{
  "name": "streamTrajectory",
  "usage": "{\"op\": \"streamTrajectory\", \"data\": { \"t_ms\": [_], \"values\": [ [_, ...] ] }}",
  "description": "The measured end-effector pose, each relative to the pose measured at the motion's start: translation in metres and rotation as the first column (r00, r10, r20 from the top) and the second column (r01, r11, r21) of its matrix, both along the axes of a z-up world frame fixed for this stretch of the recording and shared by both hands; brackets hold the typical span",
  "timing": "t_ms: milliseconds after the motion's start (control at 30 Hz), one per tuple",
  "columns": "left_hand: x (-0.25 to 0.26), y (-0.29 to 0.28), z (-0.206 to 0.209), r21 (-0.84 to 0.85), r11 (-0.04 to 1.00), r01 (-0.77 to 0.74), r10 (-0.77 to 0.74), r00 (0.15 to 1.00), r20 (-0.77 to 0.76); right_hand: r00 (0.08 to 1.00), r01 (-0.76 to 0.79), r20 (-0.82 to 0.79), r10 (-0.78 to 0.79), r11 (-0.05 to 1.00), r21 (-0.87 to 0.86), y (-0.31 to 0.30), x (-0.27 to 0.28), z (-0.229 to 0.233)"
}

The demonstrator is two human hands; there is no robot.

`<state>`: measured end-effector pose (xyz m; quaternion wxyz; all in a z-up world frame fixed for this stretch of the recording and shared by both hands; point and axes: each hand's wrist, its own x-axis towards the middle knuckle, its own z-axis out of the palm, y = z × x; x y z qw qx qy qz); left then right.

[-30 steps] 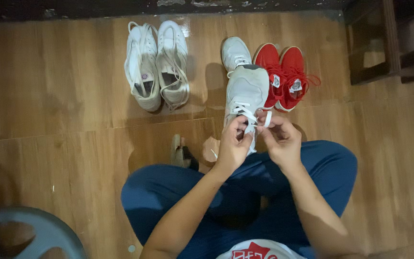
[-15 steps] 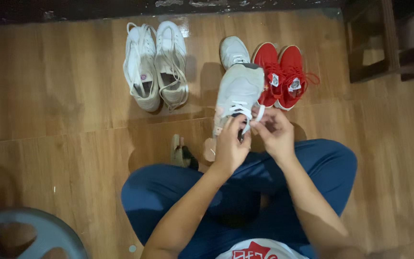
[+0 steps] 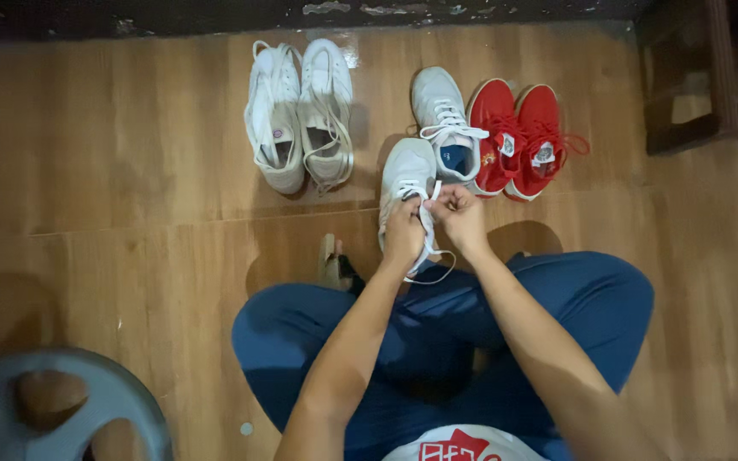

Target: The person sits on the floor and laces a white sneaker. They thread the laces through the eyelets, pull them tight, and tie a knot. Other shoes are visible nearby but are not handled.

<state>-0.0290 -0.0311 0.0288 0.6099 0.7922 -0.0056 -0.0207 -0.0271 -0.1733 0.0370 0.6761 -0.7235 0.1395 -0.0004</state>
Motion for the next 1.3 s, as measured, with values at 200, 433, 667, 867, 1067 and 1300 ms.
{"op": "streamTrajectory", "data": {
  "t_ms": [200,433,667,867,1067,1300],
  "values": [
    [-0.006,0.015,0.025,0.299,0.951,0.074,-0.079,0.997,0.006,0.999,-0.040,0.024,0.044,0.989,-0.141,0.008,-0.016,-0.019],
    [-0.009,0.010,0.023,0.340,0.933,0.116,-0.132,0.991,0.023,0.994,-0.108,0.004,0.110,0.985,-0.131,-0.004,-0.014,-0.038],
    [-0.008,0.013,0.041,0.443,0.892,0.094,-0.107,0.994,0.005,0.997,-0.069,-0.042,0.064,0.988,-0.135,-0.005,-0.014,-0.034],
    [0.009,0.036,0.060,0.494,0.820,0.288,-0.263,0.957,-0.121,0.993,-0.115,-0.065,0.101,0.954,-0.275,0.006,-0.022,-0.032],
    [0.035,0.090,0.100,0.343,0.900,0.268,-0.202,0.955,-0.215,0.983,-0.137,-0.177,0.054,0.854,-0.502,0.014,-0.023,-0.003],
    [0.055,0.139,0.130,-0.571,0.821,0.006,-0.157,0.964,-0.216,0.984,-0.110,-0.165,0.061,0.945,-0.308,0.006,-0.019,-0.015]
  ]
}}
